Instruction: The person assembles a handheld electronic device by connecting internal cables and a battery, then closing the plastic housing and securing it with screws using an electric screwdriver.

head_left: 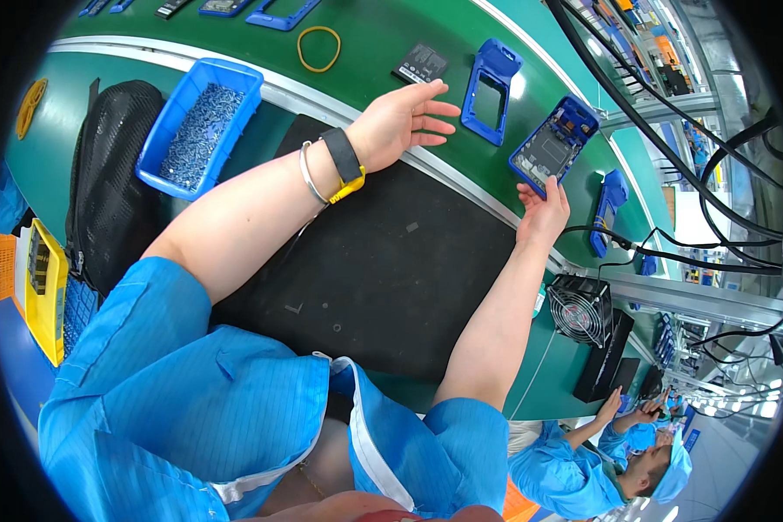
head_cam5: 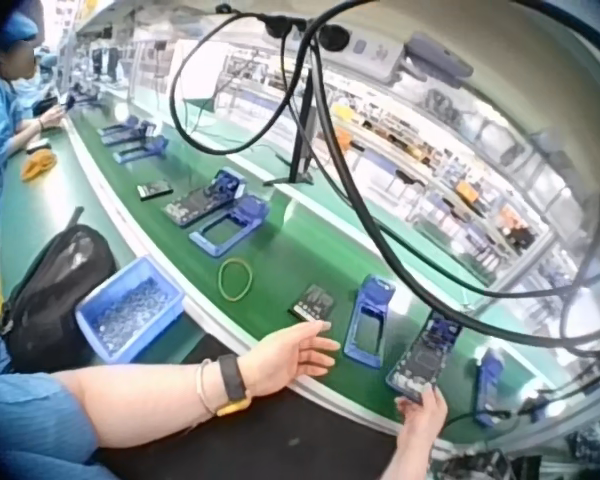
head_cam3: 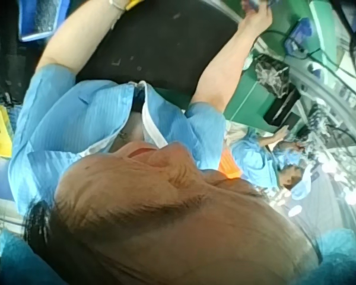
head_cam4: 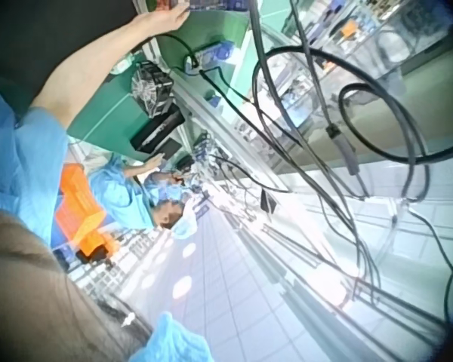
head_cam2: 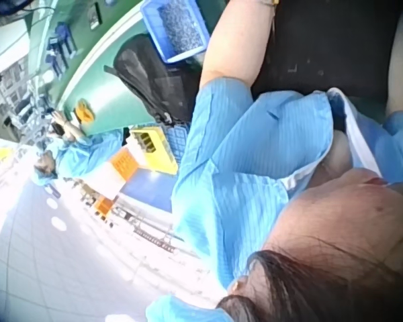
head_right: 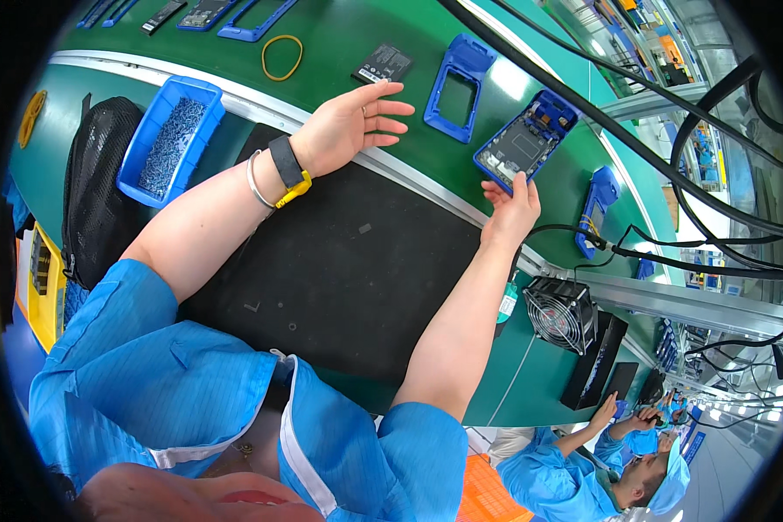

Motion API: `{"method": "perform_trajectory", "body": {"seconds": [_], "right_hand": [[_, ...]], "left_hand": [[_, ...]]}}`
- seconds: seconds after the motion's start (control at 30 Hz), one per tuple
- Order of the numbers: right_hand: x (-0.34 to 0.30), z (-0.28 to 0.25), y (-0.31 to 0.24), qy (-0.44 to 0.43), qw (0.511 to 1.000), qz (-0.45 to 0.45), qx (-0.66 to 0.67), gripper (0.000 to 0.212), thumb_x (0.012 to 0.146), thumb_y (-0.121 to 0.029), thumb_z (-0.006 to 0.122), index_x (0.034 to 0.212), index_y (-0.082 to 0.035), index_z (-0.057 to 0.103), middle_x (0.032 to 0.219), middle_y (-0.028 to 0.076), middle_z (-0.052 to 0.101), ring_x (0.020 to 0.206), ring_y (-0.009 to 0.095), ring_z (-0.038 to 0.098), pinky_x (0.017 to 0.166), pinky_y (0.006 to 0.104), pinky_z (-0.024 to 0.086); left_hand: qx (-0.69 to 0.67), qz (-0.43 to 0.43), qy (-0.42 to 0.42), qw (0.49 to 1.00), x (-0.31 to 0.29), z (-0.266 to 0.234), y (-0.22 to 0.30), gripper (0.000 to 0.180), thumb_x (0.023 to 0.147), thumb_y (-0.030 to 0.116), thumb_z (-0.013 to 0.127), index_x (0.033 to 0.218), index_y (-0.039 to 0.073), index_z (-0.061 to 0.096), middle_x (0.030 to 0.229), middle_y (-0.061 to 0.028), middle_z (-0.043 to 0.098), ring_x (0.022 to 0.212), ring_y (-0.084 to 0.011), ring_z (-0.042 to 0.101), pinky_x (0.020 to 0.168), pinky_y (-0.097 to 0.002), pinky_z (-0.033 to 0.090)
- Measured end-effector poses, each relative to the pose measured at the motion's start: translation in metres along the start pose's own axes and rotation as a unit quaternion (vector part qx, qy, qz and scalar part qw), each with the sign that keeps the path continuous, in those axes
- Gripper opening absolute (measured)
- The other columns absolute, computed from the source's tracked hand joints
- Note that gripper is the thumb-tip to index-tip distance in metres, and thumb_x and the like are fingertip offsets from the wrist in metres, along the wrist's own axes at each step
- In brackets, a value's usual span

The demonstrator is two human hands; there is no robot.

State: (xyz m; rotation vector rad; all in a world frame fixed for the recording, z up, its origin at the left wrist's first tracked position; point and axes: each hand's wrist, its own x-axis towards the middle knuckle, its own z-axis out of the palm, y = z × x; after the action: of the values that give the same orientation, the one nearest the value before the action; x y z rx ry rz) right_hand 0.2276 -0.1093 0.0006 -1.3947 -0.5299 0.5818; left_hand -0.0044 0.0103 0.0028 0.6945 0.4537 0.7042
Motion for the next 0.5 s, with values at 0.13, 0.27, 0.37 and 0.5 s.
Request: {"method": "perform_trajectory", "body": {"seconds": [0.13, 0.27, 0.37, 0.5], "right_hand": [[0.007, -0.01, 0.01, 0.049, 0.998, 0.035, 0.001, 0.022, 0.093, -0.015, 0.05, 0.101, 0.004, 0.056, 0.081, 0.011, 0.063, 0.055, 0.017, 0.059, 0.045, 0.0254, 0.039], [0.014, -0.009, 0.02, 0.151, 0.98, 0.0, -0.13, 0.028, 0.091, -0.017, 0.054, 0.11, 0.003, 0.058, 0.091, 0.01, 0.064, 0.067, 0.018, 0.062, 0.054, 0.027, 0.044], [0.025, -0.022, 0.03, 0.195, 0.932, -0.146, -0.27, 0.031, 0.085, -0.017, 0.06, 0.109, 0.002, 0.06, 0.106, 0.013, 0.06, 0.1, 0.026, 0.056, 0.088, 0.0358, 0.042], [0.022, -0.009, 0.026, 0.173, 0.934, -0.077, -0.302, 0.026, 0.084, -0.017, 0.061, 0.105, -0.002, 0.062, 0.114, 0.014, 0.053, 0.107, 0.027, 0.052, 0.092, 0.0369, 0.039]], "left_hand": [[-0.005, -0.012, 0.007, 1.0, 0.002, -0.003, -0.004, 0.047, 0.095, 0.034, 0.044, 0.13, 0.004, 0.042, 0.118, -0.0113, 0.054, 0.102, -0.0214, 0.054, 0.089, -0.0345, 0.044], [-0.016, 0.008, 0.034, 0.999, 0.004, -0.006, -0.008, 0.044, 0.094, 0.031, 0.048, 0.128, 0.003, 0.044, 0.121, -0.012, 0.052, 0.107, -0.0233, 0.053, 0.09, -0.0359, 0.044], [-0.017, 0.015, 0.025, 0.999, 0.006, -0.002, -0.007, 0.042, 0.093, 0.03, 0.049, 0.126, 0.003, 0.046, 0.123, -0.0124, 0.05, 0.109, -0.0242, 0.053, 0.091, -0.0364, 0.044], [-0.001, 0.014, 0.026, 1.0, 0.007, -0.004, -0.003, 0.042, 0.093, 0.029, 0.049, 0.126, 0.003, 0.047, 0.125, -0.012, 0.05, 0.108, -0.0241, 0.053, 0.091, -0.0366, 0.044]]}}
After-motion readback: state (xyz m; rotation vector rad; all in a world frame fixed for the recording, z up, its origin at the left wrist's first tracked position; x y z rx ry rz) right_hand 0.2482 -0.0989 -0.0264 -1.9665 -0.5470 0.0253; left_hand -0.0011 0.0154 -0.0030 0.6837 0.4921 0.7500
